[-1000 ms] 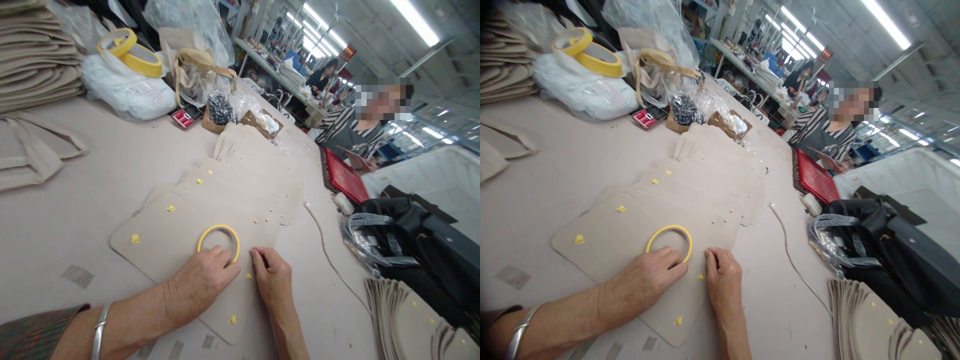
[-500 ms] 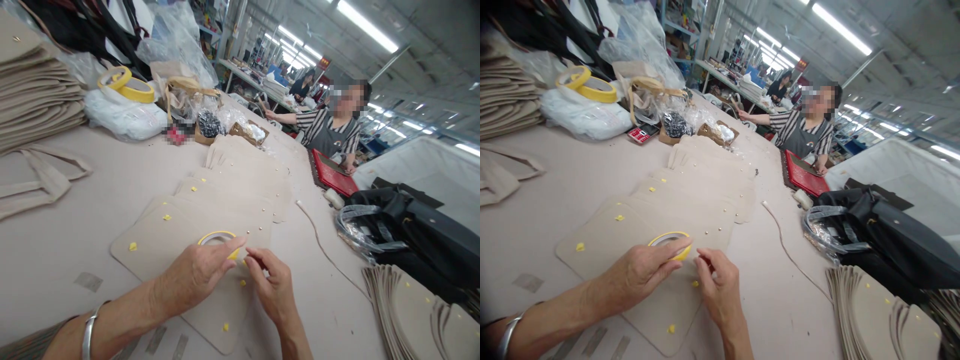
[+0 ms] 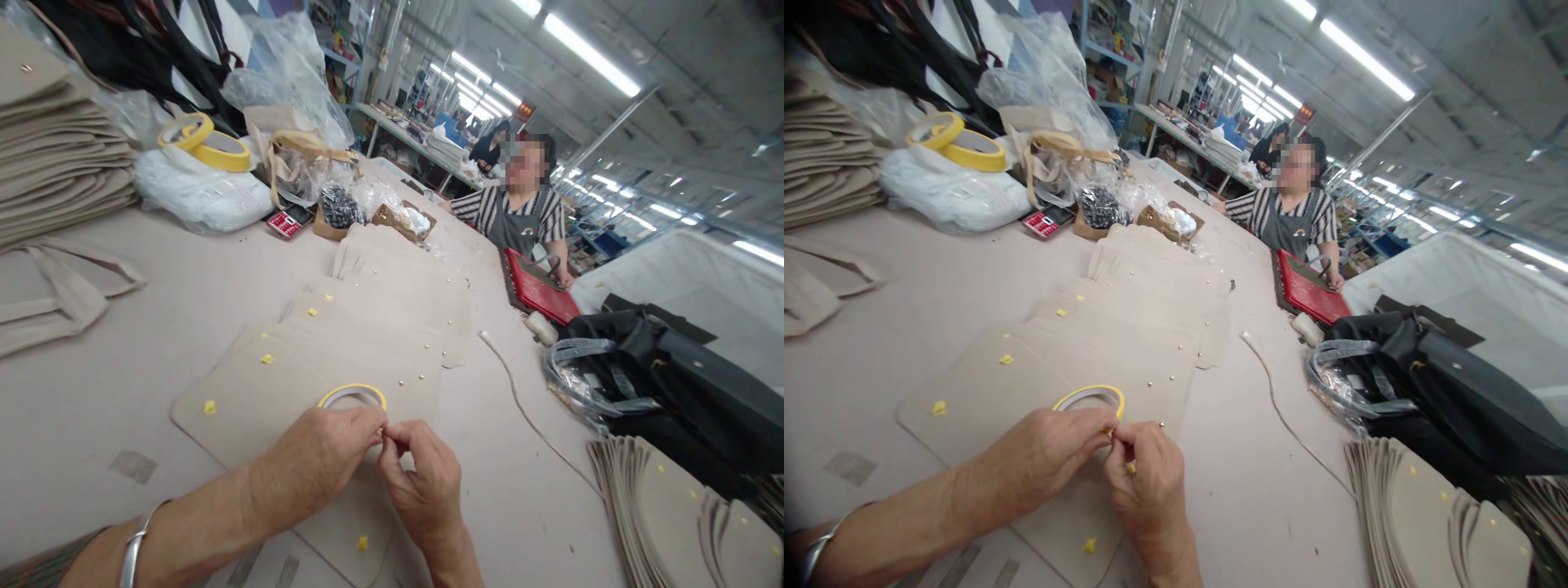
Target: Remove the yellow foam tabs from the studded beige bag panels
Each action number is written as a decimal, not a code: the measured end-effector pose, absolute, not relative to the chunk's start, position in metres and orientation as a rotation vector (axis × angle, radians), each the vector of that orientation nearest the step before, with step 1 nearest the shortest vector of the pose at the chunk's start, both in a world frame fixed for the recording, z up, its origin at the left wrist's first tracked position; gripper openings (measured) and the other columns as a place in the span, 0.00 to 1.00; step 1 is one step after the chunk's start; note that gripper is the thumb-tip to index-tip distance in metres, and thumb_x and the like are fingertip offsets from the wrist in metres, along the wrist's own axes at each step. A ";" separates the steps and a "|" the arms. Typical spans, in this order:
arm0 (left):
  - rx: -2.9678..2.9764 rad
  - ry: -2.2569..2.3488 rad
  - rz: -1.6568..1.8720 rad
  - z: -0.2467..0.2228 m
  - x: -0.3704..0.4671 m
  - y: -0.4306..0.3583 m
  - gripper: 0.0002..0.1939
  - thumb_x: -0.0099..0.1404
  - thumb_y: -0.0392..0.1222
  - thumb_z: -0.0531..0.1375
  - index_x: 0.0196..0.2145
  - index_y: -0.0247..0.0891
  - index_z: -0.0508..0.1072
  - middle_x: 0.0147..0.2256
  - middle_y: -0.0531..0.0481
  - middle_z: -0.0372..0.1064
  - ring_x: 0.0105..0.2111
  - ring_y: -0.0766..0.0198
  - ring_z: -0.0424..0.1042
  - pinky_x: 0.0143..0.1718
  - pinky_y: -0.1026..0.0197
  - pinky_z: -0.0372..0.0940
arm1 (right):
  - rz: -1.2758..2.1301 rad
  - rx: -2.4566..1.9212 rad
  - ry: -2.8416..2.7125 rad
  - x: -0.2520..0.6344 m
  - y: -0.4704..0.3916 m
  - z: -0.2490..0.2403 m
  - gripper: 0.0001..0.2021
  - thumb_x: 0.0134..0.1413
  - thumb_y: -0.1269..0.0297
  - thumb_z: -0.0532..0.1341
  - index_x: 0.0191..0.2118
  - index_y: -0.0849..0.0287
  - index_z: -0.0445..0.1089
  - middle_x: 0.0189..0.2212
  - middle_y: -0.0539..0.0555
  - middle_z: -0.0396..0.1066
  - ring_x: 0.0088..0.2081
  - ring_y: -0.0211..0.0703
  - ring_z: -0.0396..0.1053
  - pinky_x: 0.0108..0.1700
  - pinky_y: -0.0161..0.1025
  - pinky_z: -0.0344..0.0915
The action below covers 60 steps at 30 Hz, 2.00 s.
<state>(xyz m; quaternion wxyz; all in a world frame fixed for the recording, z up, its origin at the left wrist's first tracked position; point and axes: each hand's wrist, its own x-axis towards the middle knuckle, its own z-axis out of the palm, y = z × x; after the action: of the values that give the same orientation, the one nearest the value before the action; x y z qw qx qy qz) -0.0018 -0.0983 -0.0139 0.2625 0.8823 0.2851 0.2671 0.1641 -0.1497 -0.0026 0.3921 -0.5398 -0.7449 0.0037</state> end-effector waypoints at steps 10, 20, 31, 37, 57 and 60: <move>2.457 0.750 1.029 -0.015 0.011 -0.077 0.11 0.69 0.33 0.46 0.31 0.38 0.64 0.25 0.53 0.61 0.23 0.65 0.61 0.24 0.62 0.55 | 0.989 -1.599 -1.156 0.164 -0.128 0.000 0.08 0.51 0.62 0.61 0.26 0.60 0.70 0.15 0.46 0.66 0.16 0.34 0.65 0.20 0.30 0.62; 2.666 0.845 0.834 -0.029 0.012 -0.078 0.08 0.68 0.31 0.51 0.31 0.38 0.64 0.28 0.52 0.64 0.27 0.62 0.63 0.28 0.60 0.59 | 1.117 -1.790 -0.943 0.208 -0.089 -0.024 0.16 0.46 0.52 0.66 0.30 0.63 0.72 0.18 0.47 0.68 0.17 0.33 0.67 0.21 0.29 0.65; 2.745 0.931 0.552 -0.035 0.021 -0.081 0.07 0.63 0.32 0.59 0.30 0.39 0.63 0.29 0.51 0.64 0.29 0.57 0.62 0.27 0.57 0.58 | 0.808 -2.028 -1.321 0.203 -0.075 -0.021 0.16 0.52 0.51 0.59 0.28 0.60 0.73 0.17 0.48 0.69 0.17 0.37 0.66 0.19 0.31 0.62; 2.741 0.916 0.516 -0.034 0.019 -0.080 0.06 0.64 0.31 0.57 0.31 0.39 0.63 0.30 0.50 0.64 0.30 0.57 0.63 0.28 0.57 0.59 | 0.619 -2.012 -1.456 0.203 -0.075 -0.024 0.13 0.53 0.54 0.60 0.38 0.59 0.72 0.16 0.46 0.69 0.18 0.38 0.66 0.22 0.33 0.64; 2.624 0.825 0.666 -0.033 0.012 -0.079 0.09 0.64 0.26 0.51 0.36 0.38 0.67 0.31 0.50 0.67 0.31 0.59 0.66 0.32 0.58 0.64 | 0.387 -1.972 -1.729 0.199 -0.082 -0.020 0.10 0.56 0.65 0.57 0.30 0.57 0.76 0.27 0.52 0.76 0.30 0.40 0.71 0.36 0.35 0.63; 2.483 0.720 0.866 -0.027 0.008 -0.077 0.11 0.68 0.29 0.49 0.43 0.38 0.66 0.31 0.51 0.69 0.31 0.63 0.69 0.33 0.62 0.66 | 0.512 -1.856 -1.675 0.197 -0.096 -0.013 0.09 0.56 0.65 0.58 0.35 0.57 0.77 0.31 0.52 0.77 0.34 0.41 0.73 0.38 0.36 0.65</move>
<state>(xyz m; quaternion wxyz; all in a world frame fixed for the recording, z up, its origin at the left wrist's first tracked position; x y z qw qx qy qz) 0.0083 -0.0770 -0.0266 0.2059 0.8911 0.2585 0.3108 0.1967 -0.0965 -0.0128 0.2905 -0.6959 -0.6281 0.1919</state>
